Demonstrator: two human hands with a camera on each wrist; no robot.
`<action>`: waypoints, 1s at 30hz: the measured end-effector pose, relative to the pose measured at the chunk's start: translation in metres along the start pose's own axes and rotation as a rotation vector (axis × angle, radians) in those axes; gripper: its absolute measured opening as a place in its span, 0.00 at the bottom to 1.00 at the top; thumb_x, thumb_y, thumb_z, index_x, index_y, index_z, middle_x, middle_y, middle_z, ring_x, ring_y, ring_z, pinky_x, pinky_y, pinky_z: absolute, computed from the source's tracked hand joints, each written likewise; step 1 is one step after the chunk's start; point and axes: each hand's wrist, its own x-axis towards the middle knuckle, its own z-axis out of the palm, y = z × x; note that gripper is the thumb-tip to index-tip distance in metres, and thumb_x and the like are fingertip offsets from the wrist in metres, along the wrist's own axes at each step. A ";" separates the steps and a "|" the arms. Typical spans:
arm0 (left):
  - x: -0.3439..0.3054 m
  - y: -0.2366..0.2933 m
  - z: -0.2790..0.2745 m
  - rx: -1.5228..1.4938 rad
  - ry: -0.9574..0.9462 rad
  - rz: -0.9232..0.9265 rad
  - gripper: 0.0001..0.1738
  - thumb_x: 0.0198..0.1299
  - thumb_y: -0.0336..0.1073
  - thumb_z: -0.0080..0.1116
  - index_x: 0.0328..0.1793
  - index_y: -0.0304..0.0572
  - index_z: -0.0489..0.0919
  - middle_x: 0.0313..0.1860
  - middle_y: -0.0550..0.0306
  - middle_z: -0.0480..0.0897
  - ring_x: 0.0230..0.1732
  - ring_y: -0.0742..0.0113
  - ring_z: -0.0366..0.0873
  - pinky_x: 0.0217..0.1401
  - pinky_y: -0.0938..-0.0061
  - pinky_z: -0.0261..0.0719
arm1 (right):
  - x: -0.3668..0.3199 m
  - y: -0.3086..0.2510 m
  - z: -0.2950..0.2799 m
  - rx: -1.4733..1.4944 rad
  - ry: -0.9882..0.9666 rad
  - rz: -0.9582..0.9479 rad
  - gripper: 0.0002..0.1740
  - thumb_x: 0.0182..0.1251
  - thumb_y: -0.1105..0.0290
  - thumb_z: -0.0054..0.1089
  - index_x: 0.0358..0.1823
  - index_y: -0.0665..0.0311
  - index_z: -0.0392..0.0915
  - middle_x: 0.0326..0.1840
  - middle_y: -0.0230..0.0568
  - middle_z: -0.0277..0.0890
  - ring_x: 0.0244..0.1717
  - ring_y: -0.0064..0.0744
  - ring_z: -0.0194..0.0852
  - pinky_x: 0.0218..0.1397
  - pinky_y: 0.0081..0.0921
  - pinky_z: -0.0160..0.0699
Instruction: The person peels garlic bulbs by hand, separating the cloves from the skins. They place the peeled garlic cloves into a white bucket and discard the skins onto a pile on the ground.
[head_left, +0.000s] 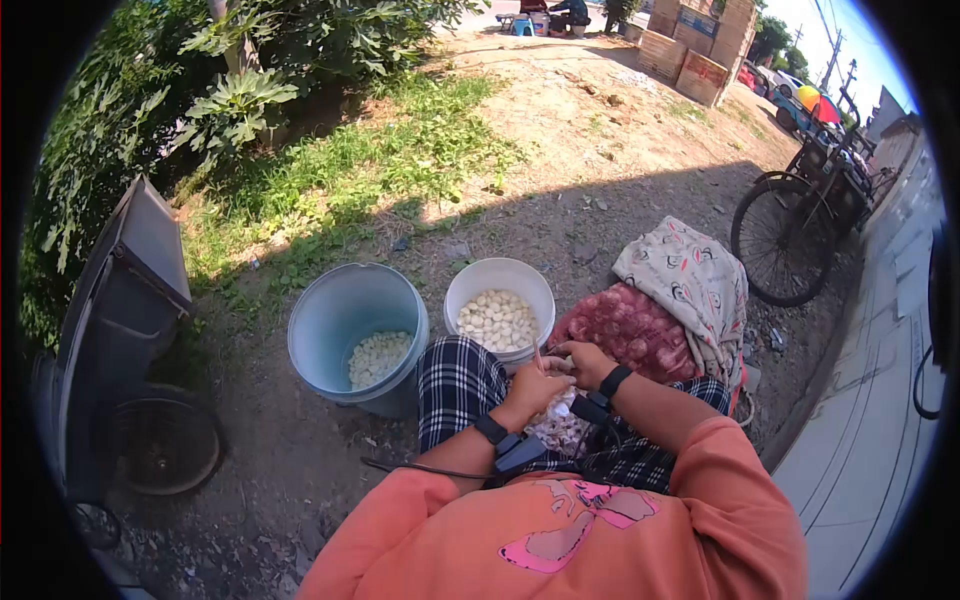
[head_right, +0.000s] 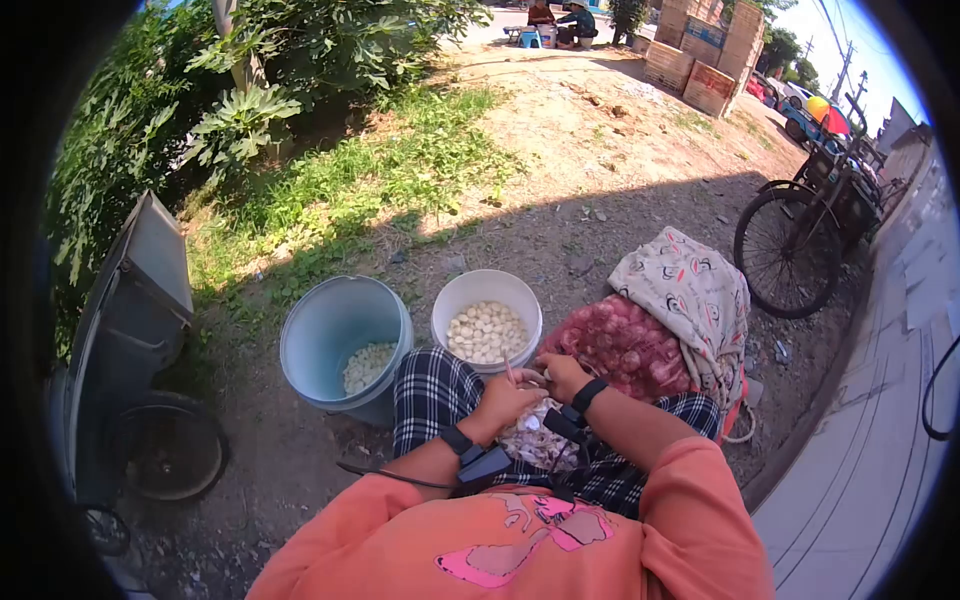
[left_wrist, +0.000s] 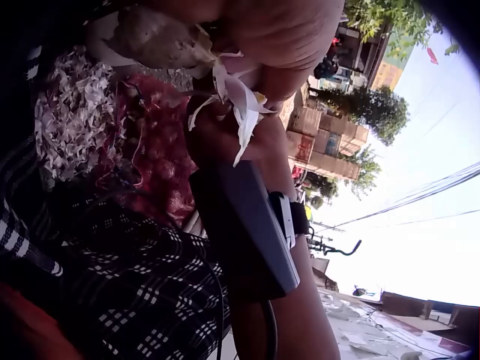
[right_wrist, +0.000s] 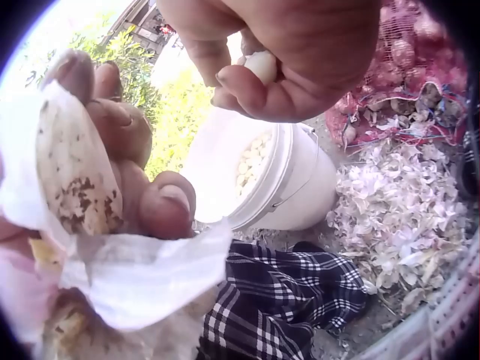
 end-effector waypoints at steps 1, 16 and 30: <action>-0.001 0.000 0.001 -0.070 -0.001 -0.039 0.12 0.45 0.25 0.58 0.39 0.34 0.74 0.29 0.60 0.77 0.29 0.77 0.74 0.31 0.84 0.72 | -0.009 -0.018 0.017 0.429 0.108 0.189 0.13 0.57 0.73 0.40 0.40 0.75 0.68 0.34 0.49 0.71 0.32 0.41 0.74 0.35 0.33 0.77; 0.012 0.013 -0.005 -0.537 0.468 -0.021 0.07 0.48 0.24 0.55 0.33 0.39 0.70 0.27 0.60 0.74 0.26 0.76 0.71 0.27 0.84 0.69 | 0.043 -0.107 0.028 0.252 0.161 0.014 0.24 0.54 0.70 0.53 0.52 0.69 0.61 0.46 0.54 0.63 0.37 0.43 0.74 0.43 0.25 0.78; 0.007 -0.001 0.007 -0.397 -0.099 -0.168 0.27 0.35 0.16 0.52 0.48 0.36 0.67 0.36 0.56 0.73 0.32 0.70 0.72 0.33 0.79 0.72 | -0.113 -0.053 0.023 -0.081 0.308 -0.261 0.12 0.55 0.70 0.50 0.38 0.68 0.71 0.29 0.34 0.72 0.25 0.17 0.65 0.27 0.13 0.63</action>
